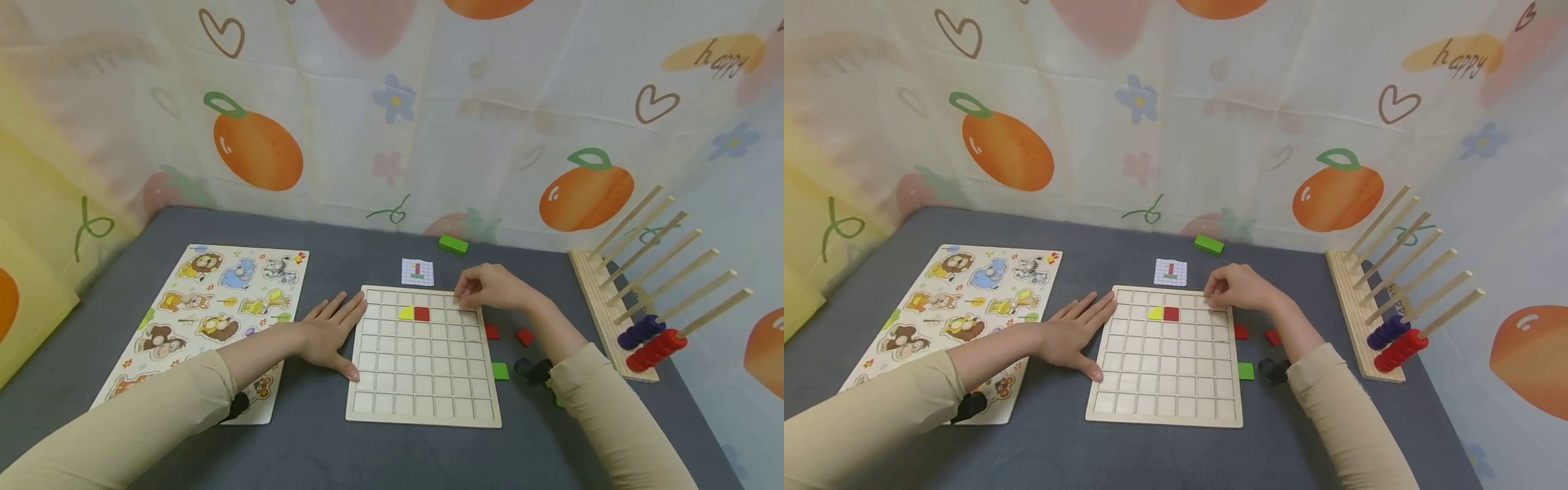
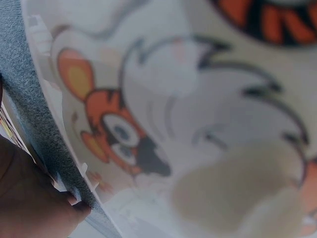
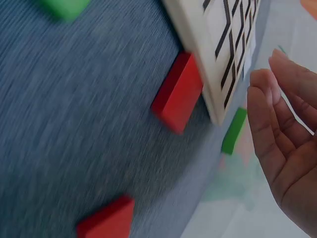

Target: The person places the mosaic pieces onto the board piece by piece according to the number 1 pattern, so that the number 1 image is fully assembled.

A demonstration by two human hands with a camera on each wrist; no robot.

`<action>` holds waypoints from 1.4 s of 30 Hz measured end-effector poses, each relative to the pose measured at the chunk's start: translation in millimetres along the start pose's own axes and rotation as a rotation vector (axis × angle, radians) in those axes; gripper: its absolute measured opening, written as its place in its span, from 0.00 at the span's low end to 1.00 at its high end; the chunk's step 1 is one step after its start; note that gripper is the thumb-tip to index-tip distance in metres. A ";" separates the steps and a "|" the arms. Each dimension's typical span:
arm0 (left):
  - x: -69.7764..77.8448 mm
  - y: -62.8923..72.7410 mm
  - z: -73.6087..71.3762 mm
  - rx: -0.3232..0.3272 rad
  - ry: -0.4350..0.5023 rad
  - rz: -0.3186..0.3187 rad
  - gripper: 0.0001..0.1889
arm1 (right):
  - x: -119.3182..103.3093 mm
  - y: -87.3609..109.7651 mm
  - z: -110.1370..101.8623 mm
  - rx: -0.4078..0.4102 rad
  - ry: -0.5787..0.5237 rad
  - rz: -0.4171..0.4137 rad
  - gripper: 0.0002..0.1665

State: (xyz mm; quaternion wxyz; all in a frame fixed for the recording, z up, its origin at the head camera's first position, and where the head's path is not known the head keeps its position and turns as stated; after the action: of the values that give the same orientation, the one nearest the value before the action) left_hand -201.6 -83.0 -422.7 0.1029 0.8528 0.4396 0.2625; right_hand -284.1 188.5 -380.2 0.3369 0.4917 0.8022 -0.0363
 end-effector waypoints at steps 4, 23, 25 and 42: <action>0.5 1.9 -0.8 -0.003 0.002 0.003 0.65 | 9.9 8.1 -5.8 0.005 -0.002 0.004 0.06; -9.4 -6.0 9.0 -0.003 -0.002 0.002 0.68 | 46.5 34.1 1.6 -0.086 0.022 0.032 0.14; -7.4 -4.9 7.6 -0.007 -0.002 0.003 0.68 | 47.7 34.1 1.9 -0.091 0.042 0.043 0.16; -0.4 0.0 0.8 0.001 -0.015 0.010 0.65 | 46.6 33.3 8.1 -0.112 0.140 0.048 0.16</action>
State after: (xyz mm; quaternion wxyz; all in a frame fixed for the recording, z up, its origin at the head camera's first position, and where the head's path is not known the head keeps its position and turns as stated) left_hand -201.3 -83.3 -423.5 0.1047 0.8568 0.4348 0.2566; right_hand -266.4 238.1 -404.2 0.3076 0.4924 0.8126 0.0511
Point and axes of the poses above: each hand's wrist, its own y-axis away from the middle knuckle, its own z-axis out of the palm, x = y × z, the point moved 6 cm from there along -y, towards the middle knuckle, and after that the axes turned 2 degrees about z, right-handed, at the moved point
